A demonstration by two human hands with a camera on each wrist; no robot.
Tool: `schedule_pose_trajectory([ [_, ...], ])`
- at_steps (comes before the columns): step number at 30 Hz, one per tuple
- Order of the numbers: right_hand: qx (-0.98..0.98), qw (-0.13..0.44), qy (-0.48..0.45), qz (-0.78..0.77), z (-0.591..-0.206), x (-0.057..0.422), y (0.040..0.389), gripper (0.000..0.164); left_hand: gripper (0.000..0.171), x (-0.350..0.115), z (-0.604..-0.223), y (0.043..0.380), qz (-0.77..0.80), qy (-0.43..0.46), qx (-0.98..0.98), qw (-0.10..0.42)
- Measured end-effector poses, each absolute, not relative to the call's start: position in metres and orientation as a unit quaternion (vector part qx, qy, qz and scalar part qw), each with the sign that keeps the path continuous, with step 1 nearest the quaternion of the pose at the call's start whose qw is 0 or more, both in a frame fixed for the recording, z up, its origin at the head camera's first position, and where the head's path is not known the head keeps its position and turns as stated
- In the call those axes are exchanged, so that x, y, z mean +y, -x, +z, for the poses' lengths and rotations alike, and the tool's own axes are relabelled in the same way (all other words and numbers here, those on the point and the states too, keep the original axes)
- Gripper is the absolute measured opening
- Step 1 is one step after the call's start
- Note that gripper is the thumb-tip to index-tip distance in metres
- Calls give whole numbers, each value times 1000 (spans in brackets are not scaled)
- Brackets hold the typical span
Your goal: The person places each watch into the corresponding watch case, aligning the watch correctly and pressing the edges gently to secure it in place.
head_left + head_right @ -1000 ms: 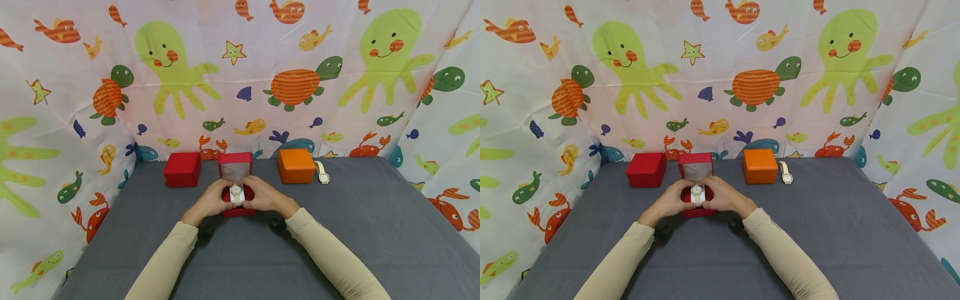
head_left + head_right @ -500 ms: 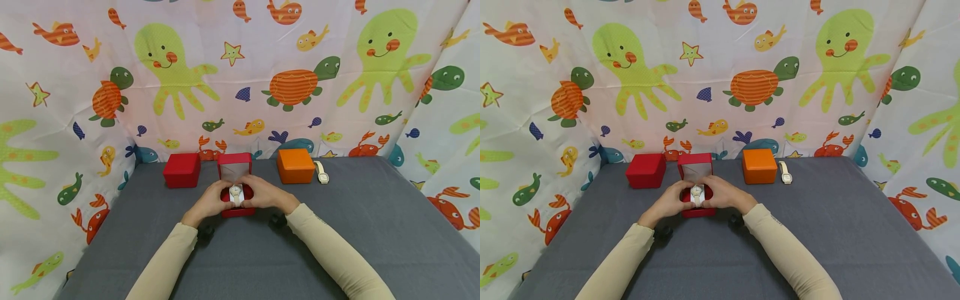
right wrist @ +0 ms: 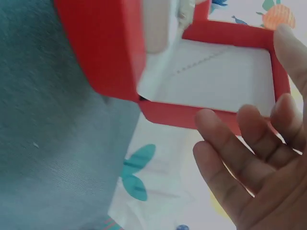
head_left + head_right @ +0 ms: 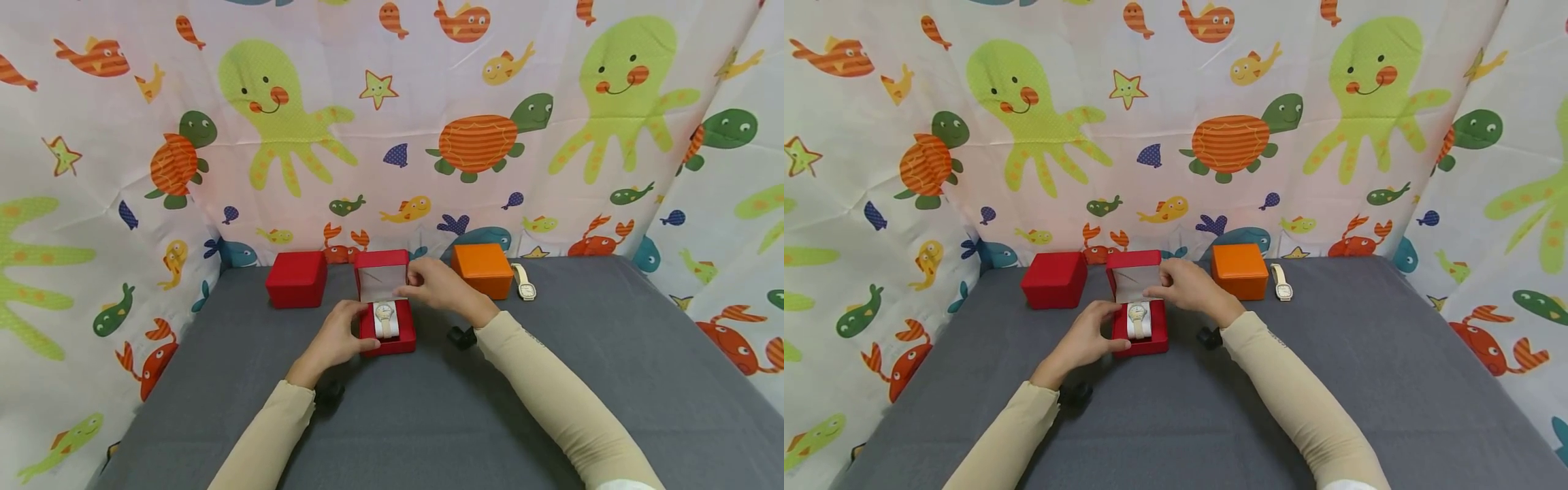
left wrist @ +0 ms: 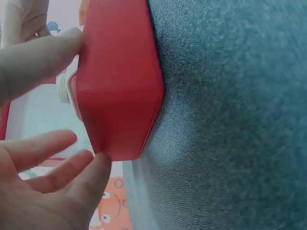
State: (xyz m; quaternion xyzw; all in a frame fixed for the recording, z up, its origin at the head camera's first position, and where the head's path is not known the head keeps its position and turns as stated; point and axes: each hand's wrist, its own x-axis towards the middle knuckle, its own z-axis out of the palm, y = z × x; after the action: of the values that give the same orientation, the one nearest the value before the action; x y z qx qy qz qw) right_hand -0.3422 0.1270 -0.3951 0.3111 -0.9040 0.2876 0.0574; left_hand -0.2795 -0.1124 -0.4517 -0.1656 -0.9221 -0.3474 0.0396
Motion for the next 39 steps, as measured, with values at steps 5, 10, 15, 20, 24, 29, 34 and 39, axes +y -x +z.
schedule_pose_trajectory([
  [5, -908, 87, -284, 295, -381, 127, 346, 41, 75, -113, -453, 278, -372, 140, -917, 19],
  [10, -900, 100, -279, 320, -371, 125, 351, 40, 78, -113, -451, 277, -399, 111, -910, -12],
  [15, -899, 93, -275, 328, -367, 123, 357, 47, 80, -114, -451, 277, -414, 99, -904, -33],
  [20, -898, 73, -293, 320, -363, 121, 362, 53, 80, -115, -452, 278, -422, 94, -901, -37],
  [24, -900, 68, -301, 308, -362, 119, 364, 51, 79, -116, -453, 279, -424, 90, -900, -36],
  [29, -901, 61, -305, 303, -363, 118, 365, 46, 77, -115, -454, 279, -426, 81, -900, -35],
  [34, -901, 46, -299, 309, -363, 118, 364, 46, 77, -115, -454, 279, -428, 78, -900, -38],
  [39, -904, 34, -296, 307, -364, 119, 364, 45, 77, -114, -454, 279, -430, 75, -899, -37],
])
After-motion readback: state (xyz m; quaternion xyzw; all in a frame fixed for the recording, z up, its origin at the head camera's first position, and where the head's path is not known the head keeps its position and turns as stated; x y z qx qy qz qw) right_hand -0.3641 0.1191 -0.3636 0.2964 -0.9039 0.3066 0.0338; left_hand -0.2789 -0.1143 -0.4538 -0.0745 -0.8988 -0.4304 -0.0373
